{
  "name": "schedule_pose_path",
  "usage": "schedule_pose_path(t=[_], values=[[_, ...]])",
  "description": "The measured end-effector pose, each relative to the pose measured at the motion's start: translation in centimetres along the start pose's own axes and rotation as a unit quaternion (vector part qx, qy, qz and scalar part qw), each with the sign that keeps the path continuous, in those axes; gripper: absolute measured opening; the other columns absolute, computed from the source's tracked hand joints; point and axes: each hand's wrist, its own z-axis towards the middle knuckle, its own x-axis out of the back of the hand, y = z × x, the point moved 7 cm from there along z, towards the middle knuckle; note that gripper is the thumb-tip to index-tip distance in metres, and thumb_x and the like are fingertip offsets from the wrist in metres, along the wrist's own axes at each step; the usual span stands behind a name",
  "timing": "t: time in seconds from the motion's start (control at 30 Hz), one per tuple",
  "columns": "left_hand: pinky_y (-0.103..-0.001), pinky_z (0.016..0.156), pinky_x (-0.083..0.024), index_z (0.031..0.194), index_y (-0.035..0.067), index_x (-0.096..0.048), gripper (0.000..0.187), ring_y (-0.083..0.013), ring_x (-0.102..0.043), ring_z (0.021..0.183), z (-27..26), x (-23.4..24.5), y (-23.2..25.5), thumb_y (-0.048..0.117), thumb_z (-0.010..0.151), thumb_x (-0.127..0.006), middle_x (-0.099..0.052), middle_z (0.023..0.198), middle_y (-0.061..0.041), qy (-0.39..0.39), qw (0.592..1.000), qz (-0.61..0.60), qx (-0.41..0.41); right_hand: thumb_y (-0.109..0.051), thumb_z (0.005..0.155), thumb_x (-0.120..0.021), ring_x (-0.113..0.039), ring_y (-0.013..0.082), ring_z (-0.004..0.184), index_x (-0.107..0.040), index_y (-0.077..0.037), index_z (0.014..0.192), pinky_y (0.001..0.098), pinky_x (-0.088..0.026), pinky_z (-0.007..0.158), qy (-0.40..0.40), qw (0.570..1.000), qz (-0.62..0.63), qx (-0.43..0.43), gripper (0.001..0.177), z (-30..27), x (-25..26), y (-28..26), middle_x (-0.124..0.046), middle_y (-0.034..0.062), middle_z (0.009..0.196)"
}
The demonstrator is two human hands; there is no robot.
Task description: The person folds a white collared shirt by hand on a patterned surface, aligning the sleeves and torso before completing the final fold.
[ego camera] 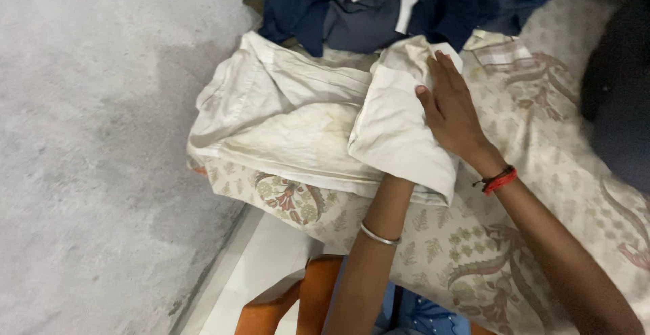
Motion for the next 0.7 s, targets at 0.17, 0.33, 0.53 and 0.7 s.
schedule_pose_path(t=[0.17,0.33,0.53,0.7], values=[[-0.042,0.118,-0.035,0.159,0.008,-0.031,0.074,-0.0288,-0.043,0.144,-2.6,0.6,4.7,0.059,0.105,-0.031,-0.041,0.159,-0.015,0.008,0.999,0.000,-0.041,-0.038,0.113,-0.037,-0.018,0.0426,0.158,-0.031,0.007,0.159,0.0500,-0.016,0.127,-0.014,0.999,0.039,0.027,0.065,2.2,-2.3,-3.4,-0.024,0.0288,0.168],[-0.042,0.117,-0.036,0.159,0.008,-0.030,0.075,-0.0297,-0.044,0.142,-5.4,2.0,11.9,0.059,0.104,-0.031,-0.042,0.157,-0.016,0.027,0.996,0.011,-0.090,-0.040,0.113,-0.039,-0.018,0.0419,0.160,-0.029,0.008,0.160,0.0519,-0.015,0.130,-0.005,0.999,0.042,0.030,0.067,4.8,-6.5,-5.8,-0.022,0.0294,0.169],[-0.043,0.116,-0.038,0.158,0.008,-0.029,0.075,-0.0307,-0.046,0.140,-8.9,3.2,19.1,0.059,0.103,-0.031,-0.043,0.156,-0.017,0.045,0.990,0.036,-0.128,-0.044,0.111,-0.038,-0.014,0.0437,0.158,-0.025,0.009,0.159,0.0577,-0.013,0.125,-0.045,0.997,0.059,0.028,0.073,7.4,-13.3,-9.4,-0.018,0.0314,0.168],[-0.043,0.115,-0.039,0.158,0.008,-0.029,0.076,-0.0315,-0.047,0.139,-10.5,3.7,24.2,0.060,0.102,-0.031,-0.044,0.154,-0.018,0.057,0.986,0.053,-0.148,-0.045,0.110,-0.037,-0.012,0.0423,0.158,-0.023,0.009,0.159,0.0584,-0.010,0.125,-0.055,0.996,0.053,0.045,0.075,9.7,-17.5,-12.6,-0.016,0.0302,0.168]])
